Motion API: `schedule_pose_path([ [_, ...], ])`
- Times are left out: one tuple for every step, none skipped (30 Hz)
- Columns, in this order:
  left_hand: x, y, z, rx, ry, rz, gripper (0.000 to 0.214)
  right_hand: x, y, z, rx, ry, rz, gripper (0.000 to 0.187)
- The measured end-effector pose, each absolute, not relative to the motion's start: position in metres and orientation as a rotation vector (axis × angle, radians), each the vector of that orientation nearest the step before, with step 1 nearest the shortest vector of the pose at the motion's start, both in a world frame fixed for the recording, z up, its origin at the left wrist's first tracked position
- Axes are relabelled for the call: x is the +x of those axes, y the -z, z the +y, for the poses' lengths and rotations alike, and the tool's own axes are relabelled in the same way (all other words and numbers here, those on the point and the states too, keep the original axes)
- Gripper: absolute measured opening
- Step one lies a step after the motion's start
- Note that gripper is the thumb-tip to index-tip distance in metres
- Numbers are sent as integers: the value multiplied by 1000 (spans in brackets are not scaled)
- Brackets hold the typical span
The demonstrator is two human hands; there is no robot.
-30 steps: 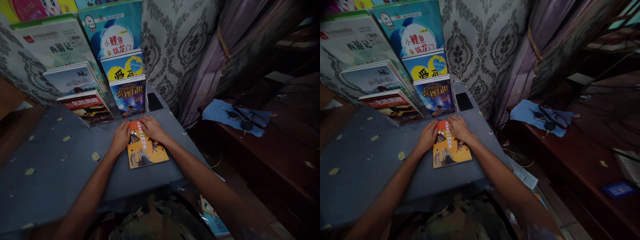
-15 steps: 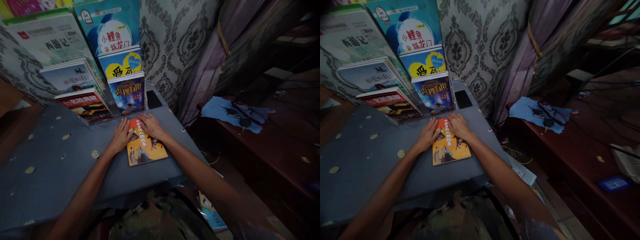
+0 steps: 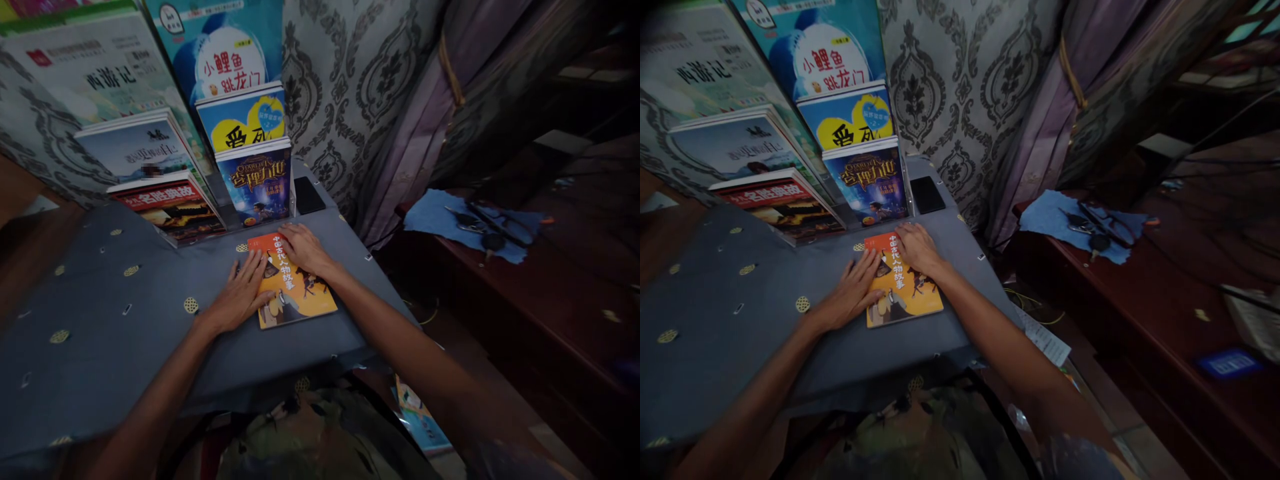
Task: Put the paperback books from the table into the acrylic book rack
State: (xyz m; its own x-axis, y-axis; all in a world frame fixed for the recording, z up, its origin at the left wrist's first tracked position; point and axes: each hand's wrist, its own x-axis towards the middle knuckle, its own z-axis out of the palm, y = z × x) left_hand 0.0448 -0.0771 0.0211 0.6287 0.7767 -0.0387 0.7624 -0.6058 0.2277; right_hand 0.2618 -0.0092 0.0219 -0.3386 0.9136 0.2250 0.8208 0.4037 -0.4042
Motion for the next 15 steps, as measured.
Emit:
schedule_pose_path([
  [45, -21, -81, 2642, -96, 1247, 75, 262, -22, -9, -1484, -308, -2250, 42],
  [44, -21, -84, 2656, -101, 1234, 74, 262, -21, -9, -1484, -310, -2249, 42],
  [44, -21, -88, 2670, -108, 1224, 74, 262, -21, -9, -1484, -312, -2248, 42],
  [44, -20, -91, 2683, -116, 1215, 73, 262, -20, -8, -1483, -314, -2246, 42],
  [44, -19, -94, 2695, -126, 1209, 74, 263, -20, -8, -1480, -317, -2246, 42],
  [44, -18, -97, 2705, -139, 1208, 74, 263, -19, -8, -1473, -319, -2243, 42],
  [44, -17, -99, 2712, -152, 1211, 74, 263, -18, -8, -1464, -322, -2241, 42],
  [44, -16, -101, 2715, -165, 1217, 73, 263, -17, -8, -1456, -326, -2237, 42],
  [44, -16, -103, 2715, -177, 1223, 73, 264, -16, -7, -1447, -334, -2231, 42],
  [44, -16, -104, 2712, -190, 1227, 71, 265, -16, -6, -1438, -348, -2222, 42],
  [44, -17, -105, 2707, -205, 1228, 70, 267, -15, -5, -1425, -370, -2212, 42],
  [44, -18, -105, 2703, -225, 1224, 69, 270, -14, -3, -1406, -404, -2197, 41],
  [45, -21, -104, 2703, -250, 1212, 67, 273, -13, 0, -1379, -452, -2176, 41],
  [47, -24, -102, 2705, -283, 1195, 65, 276, -12, 3, -1348, -515, -2144, 41],
  [49, -27, -100, 2707, -325, 1177, 61, 280, -12, 6, -1313, -590, -2103, 41],
])
